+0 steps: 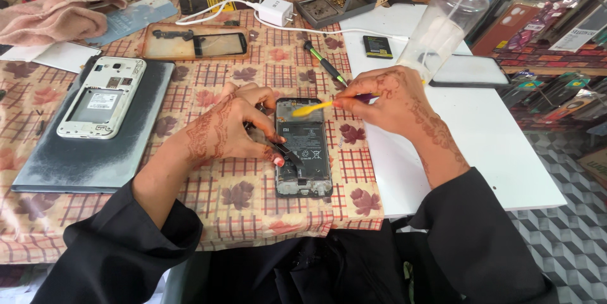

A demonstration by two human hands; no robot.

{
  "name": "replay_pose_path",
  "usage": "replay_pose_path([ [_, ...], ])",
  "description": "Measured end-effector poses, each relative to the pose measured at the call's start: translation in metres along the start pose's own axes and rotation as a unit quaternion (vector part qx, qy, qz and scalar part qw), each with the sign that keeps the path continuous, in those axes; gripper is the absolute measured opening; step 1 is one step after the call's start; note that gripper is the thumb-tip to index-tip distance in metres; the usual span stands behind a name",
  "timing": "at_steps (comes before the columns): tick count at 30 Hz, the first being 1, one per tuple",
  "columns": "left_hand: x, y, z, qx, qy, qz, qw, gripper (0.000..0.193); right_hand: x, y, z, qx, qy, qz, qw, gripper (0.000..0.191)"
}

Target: The person disassembles a smartphone by removing screws and lifting the motherboard. They clean the motherboard with a toothbrush, then reposition it and secure it with screws. The work occurs on a cluttered table with tools and phone parts.

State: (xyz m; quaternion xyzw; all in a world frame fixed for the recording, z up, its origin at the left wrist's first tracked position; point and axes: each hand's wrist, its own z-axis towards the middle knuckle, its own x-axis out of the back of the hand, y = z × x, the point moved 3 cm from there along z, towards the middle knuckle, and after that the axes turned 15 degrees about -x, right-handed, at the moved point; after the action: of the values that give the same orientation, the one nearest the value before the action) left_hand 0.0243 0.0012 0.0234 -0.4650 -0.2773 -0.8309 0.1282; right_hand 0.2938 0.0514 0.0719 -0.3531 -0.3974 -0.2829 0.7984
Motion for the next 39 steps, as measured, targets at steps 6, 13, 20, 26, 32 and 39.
replay_pose_path([
  [6, -0.001, -0.001, 0.002, -0.026, 0.024, -0.034, 0.999, 0.040, 0.000, 0.000, -0.001, 0.002, -0.017, -0.003, 1.000, 0.013],
  [13, 0.000, 0.000, 0.002, -0.030, 0.024, -0.014, 0.999, 0.040, -0.006, 0.007, 0.001, -0.096, -0.076, 0.079, 0.989, 0.018],
  [20, -0.003, -0.006, 0.002, -0.035, 0.036, -0.063, 0.997, 0.039, -0.031, -0.004, 0.000, -0.004, -0.081, 0.136, 0.987, 0.022],
  [26, -0.001, -0.005, -0.003, -0.075, 0.034, -0.025, 0.996, 0.034, -0.035, -0.008, 0.007, -0.010, -0.065, 0.112, 0.991, 0.018],
  [32, -0.001, -0.006, -0.001, 0.002, 0.006, -0.070, 0.998, 0.037, -0.037, -0.007, 0.009, -0.038, -0.045, 0.093, 0.994, 0.016],
  [39, 0.004, 0.005, -0.002, -0.027, 0.005, -0.036, 0.999, 0.035, -0.036, 0.001, 0.013, -0.074, -0.130, 0.140, 0.979, 0.015],
])
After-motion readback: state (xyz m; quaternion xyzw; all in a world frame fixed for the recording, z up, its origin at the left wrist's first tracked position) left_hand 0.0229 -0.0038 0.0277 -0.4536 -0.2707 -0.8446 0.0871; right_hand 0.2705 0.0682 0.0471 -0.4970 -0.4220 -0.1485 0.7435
